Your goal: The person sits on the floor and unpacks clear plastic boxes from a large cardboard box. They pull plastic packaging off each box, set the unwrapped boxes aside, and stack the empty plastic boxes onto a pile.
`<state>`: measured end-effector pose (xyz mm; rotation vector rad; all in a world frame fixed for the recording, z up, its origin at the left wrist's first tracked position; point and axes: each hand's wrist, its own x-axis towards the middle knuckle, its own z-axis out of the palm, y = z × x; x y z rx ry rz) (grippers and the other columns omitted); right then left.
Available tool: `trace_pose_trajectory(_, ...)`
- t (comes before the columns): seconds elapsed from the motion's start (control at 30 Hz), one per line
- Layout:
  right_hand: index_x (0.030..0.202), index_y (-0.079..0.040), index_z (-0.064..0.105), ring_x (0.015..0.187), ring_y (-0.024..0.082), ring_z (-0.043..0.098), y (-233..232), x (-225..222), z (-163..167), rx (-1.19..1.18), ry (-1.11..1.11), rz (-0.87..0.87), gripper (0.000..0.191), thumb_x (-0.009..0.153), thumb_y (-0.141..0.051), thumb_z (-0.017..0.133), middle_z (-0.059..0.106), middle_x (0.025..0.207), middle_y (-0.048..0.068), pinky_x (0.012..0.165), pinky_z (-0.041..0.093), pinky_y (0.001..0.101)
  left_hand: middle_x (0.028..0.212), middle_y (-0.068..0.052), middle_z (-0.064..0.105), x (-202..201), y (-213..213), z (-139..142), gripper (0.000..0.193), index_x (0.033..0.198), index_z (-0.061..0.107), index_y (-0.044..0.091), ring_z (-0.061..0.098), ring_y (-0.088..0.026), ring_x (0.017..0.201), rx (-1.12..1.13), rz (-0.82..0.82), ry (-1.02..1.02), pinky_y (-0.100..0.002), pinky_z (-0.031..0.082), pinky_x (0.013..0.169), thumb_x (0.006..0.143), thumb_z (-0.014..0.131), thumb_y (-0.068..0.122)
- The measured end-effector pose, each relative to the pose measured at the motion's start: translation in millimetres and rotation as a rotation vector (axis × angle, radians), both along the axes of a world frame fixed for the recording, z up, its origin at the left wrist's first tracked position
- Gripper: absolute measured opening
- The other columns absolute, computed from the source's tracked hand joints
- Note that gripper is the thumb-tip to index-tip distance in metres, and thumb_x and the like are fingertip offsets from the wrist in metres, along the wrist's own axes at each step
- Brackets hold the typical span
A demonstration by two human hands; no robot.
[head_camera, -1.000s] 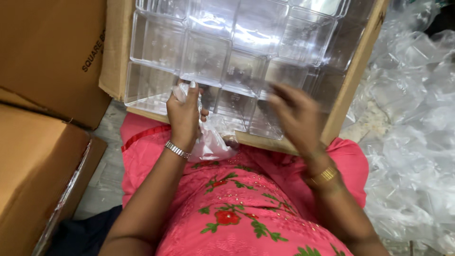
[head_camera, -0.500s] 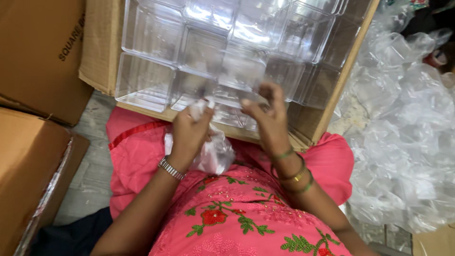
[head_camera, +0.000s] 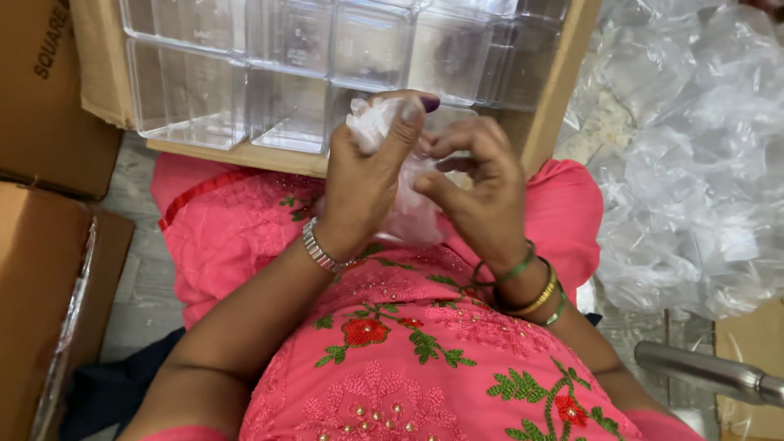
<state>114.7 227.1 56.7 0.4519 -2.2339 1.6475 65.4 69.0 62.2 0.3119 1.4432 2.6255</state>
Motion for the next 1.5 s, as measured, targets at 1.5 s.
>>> trace_pose_trajectory(1.5, 0.123, -0.008, 0.073, 0.093, 0.021, 0.068, 34, -64, -82, 0.312, -0.052, -0.555, 0.039, 0.086, 0.003, 0.065, 0.068, 0.109, 0.012, 0.081, 0.051, 0.0323, 0.081, 0.005, 0.063, -109, -34, -160, 0.016, 0.099, 0.07, 0.004, 0.053, -0.005, 0.066, -0.577, 0.068, -0.06, -0.025, 0.043, 0.054, 0.097, 0.073, 0.019)
